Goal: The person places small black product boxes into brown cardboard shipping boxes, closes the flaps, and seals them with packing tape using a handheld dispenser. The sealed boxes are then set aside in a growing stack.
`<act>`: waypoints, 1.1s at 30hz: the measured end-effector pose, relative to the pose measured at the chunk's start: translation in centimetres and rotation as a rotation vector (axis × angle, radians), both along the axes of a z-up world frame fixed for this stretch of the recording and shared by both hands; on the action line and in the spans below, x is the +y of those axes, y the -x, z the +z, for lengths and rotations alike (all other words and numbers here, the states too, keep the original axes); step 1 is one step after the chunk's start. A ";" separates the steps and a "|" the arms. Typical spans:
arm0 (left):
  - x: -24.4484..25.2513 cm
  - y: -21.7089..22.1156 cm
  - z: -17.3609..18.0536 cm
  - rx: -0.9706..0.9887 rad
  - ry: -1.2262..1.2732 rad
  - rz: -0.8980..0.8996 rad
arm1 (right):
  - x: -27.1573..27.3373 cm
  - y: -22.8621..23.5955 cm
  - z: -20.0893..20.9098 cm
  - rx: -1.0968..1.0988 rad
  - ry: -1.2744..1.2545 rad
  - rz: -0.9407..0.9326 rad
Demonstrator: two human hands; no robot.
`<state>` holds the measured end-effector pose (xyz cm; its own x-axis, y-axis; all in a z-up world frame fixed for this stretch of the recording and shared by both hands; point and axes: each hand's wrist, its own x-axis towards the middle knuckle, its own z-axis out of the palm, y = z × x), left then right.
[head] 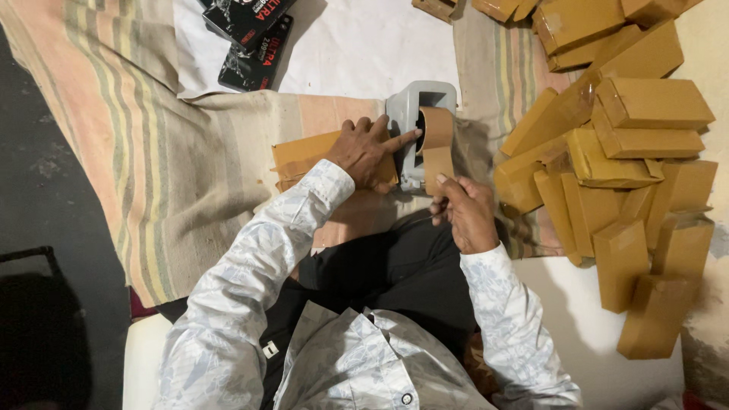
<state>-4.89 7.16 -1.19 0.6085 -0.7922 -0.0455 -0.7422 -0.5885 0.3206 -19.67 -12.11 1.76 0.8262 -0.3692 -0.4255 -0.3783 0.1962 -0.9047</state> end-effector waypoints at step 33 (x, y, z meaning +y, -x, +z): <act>-0.6 -0.2 0.1 -0.019 -0.097 0.004 | 1.2 5.7 -0.7 0.105 0.017 -0.008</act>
